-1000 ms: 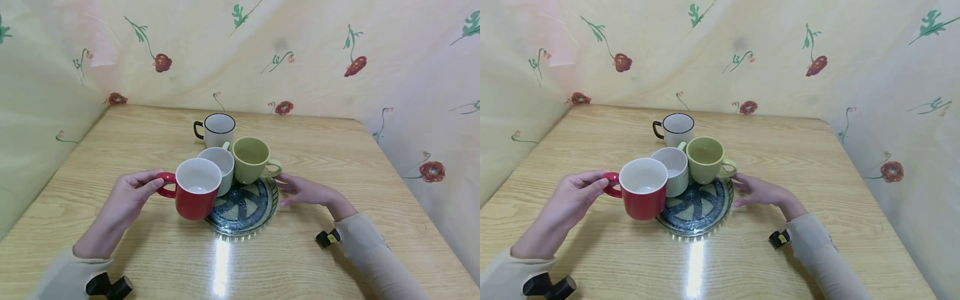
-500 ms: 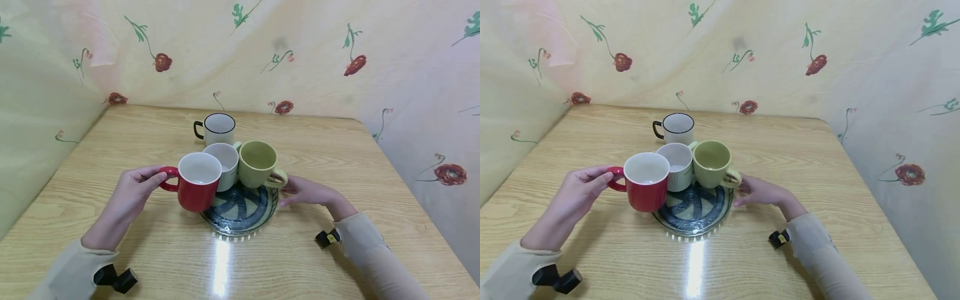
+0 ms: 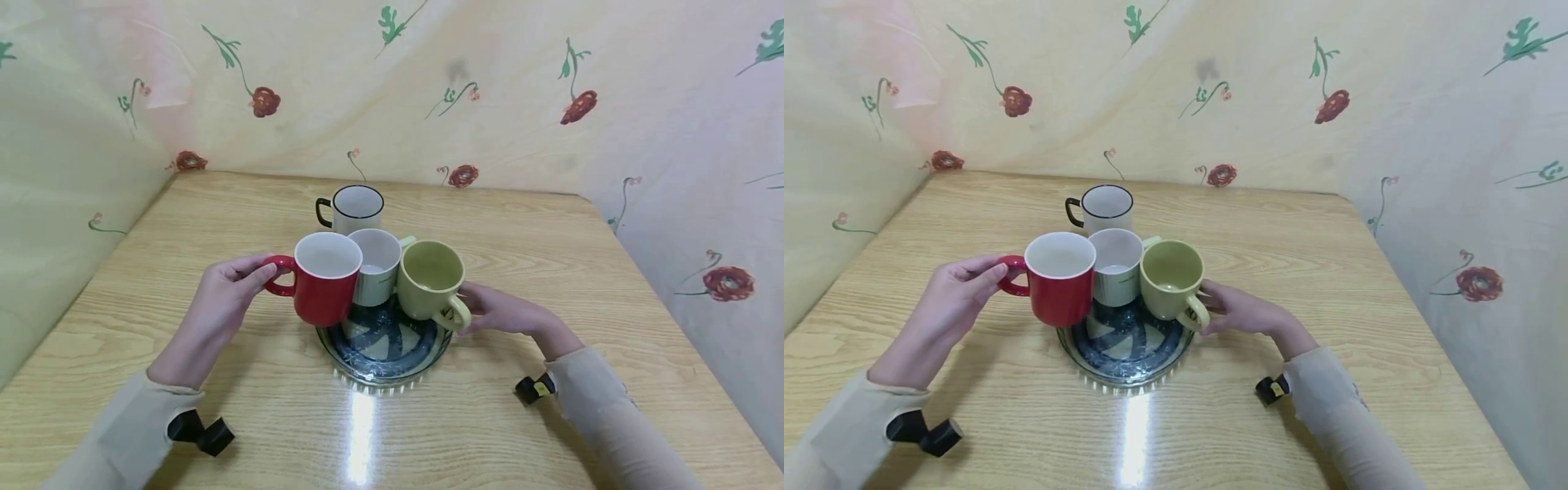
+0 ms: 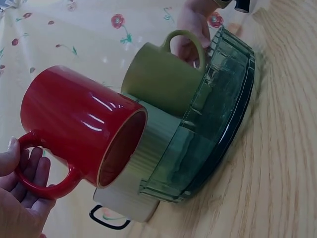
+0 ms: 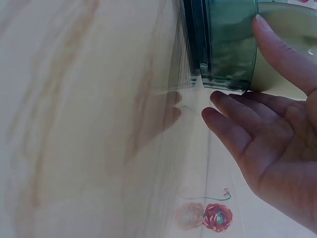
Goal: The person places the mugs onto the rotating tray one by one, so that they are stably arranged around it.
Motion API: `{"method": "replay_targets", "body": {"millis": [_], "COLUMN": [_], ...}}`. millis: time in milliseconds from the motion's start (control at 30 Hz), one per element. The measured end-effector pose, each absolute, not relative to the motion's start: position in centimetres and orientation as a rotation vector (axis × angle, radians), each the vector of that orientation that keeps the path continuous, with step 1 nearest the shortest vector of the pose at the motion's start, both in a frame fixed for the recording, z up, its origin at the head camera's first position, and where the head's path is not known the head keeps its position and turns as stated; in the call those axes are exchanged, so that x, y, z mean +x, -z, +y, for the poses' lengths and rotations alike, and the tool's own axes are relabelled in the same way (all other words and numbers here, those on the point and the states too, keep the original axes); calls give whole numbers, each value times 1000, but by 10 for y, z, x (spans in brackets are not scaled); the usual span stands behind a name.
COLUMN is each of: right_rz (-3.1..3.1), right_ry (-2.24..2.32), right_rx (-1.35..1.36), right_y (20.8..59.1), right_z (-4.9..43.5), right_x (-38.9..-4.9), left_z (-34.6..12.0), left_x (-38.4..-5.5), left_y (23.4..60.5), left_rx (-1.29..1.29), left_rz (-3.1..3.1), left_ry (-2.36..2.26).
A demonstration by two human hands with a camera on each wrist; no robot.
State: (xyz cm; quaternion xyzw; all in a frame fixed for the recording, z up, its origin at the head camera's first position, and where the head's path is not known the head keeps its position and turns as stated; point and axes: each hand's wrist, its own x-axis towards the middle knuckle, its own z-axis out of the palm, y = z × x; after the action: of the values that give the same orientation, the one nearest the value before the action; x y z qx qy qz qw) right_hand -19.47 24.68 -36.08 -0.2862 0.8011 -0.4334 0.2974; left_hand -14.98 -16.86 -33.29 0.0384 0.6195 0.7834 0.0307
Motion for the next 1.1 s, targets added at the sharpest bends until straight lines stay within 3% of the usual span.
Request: {"method": "replay_targets", "body": {"millis": [1100], "right_rz": [2175], "right_ry": [1167], "right_rx": [-838], "right_y": [362], "right_z": [243], "right_x": [-202], "left_z": [-161], "left_x": [-173], "left_y": [341], "left_rx": [74], "left_rz": [1880], "left_ry": [-2398]}}
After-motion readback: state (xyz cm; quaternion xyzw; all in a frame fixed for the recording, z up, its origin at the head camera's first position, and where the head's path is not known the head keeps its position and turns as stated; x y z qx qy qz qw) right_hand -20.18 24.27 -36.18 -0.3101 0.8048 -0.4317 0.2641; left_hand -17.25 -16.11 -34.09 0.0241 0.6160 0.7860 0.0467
